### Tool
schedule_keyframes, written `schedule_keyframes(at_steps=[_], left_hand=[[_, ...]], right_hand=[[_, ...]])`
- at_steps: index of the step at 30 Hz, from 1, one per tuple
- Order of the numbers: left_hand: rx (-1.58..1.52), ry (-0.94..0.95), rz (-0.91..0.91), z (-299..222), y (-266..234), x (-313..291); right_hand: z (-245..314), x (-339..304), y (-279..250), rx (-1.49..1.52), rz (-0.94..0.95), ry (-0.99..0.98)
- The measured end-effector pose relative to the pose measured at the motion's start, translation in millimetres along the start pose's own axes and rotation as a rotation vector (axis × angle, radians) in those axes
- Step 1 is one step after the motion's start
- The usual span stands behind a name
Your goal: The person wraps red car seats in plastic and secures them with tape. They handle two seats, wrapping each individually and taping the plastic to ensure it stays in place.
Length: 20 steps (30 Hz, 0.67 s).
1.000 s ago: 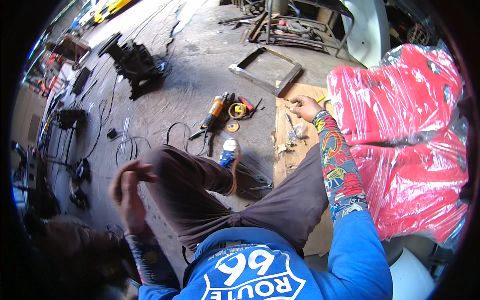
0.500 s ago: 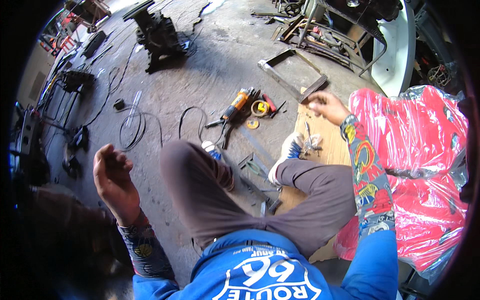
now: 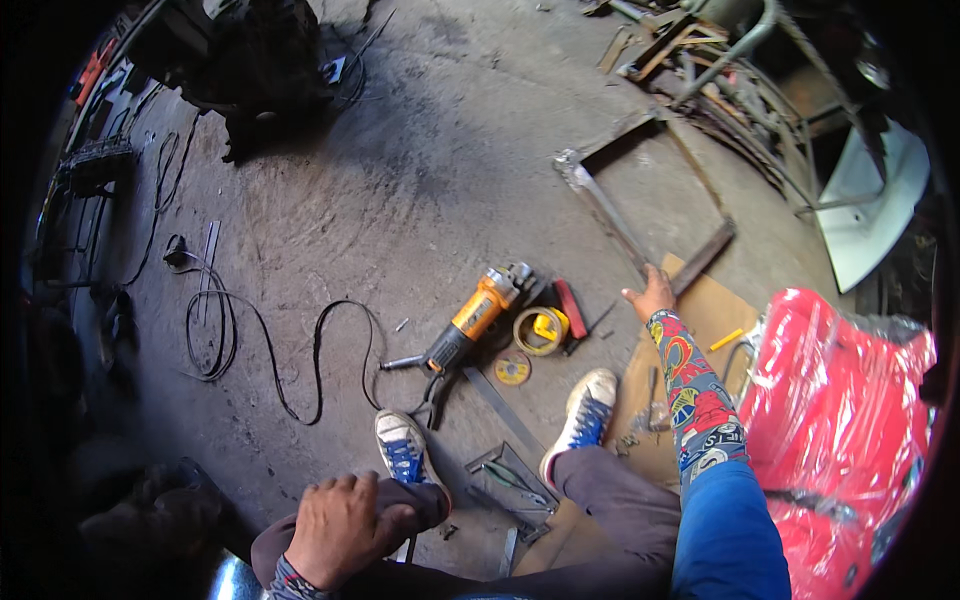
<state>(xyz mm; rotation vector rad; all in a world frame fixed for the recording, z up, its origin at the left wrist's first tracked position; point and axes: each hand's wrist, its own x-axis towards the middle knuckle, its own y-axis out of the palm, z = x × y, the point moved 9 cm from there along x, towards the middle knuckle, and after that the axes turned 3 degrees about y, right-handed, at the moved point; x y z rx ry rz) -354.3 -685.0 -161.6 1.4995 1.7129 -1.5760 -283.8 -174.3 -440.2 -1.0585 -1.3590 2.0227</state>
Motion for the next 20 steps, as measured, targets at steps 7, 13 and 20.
schedule_keyframes(at_steps=[7,13,20], left_hand=[[-0.542,0.409,-0.096,-77,-54,49],[-0.278,0.287,-0.189,-91,-11,60],[-0.952,0.076,-0.248,-139,2,-56]], right_hand=[[1,85,19,-0.182,0.113,0.182],[47,43,-69,-0.045,0.18,0.008],[62,-23,-321,0.101,0.143,0.097]])
